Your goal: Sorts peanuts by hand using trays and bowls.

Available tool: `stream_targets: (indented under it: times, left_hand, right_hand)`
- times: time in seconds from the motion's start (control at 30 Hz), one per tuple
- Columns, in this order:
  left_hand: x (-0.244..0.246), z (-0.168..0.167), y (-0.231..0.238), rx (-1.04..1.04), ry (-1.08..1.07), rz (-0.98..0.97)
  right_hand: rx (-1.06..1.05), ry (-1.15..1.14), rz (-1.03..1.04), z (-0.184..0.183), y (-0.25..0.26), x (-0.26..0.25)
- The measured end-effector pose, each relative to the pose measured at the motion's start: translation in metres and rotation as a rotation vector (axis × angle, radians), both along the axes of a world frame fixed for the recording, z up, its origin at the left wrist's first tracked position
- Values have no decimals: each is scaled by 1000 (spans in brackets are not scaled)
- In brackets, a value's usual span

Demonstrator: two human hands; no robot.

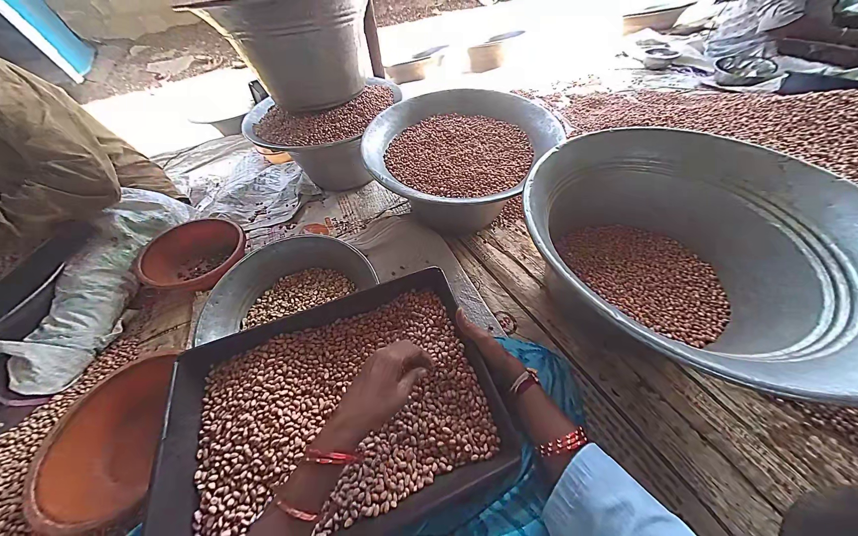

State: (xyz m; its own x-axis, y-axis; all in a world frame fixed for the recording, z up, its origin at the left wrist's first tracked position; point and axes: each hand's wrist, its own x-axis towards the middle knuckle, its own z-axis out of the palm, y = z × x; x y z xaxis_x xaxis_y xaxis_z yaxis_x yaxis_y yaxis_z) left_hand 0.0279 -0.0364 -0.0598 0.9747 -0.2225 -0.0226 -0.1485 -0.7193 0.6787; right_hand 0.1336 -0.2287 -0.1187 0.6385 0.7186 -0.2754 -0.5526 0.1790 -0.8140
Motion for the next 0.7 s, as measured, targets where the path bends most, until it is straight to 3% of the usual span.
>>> stream_targets:
  times: [0.07, 0.1, 0.13, 0.2, 0.3, 0.37, 0.47, 0.6, 0.7]
  left_hand:
    - [-34, 10, 45, -377, 320, -358]
    - [-53, 14, 66, -496, 454, -461]
    - [-73, 19, 86, -531, 517, -432]
    - [-114, 30, 114, -372, 446, -68]
    - [-144, 36, 120, 204, 375, 482]
    - [-145, 30, 100, 391, 449, 585]
    - [-125, 12, 44, 438, 576, 532]
    - [-96, -7, 9, 73, 323, 376]
    - [-67, -2, 22, 122, -56, 521]
  right_hand:
    - [12, -2, 3, 0, -1, -1]
    - [7, -14, -1, 0, -1, -1]
    - [0, -27, -2, -1, 0, 0]
    - [-20, -39, -12, -2, 0, 0]
    - [-67, -42, -36, 3, 1, -2]
    - [-85, -42, -46, 4, 2, -2]
    - [-95, -44, -50, 7, 1, -4]
    - [-79, -43, -63, 7, 1, -8]
    - [-89, -42, -79, 9, 0, -10]
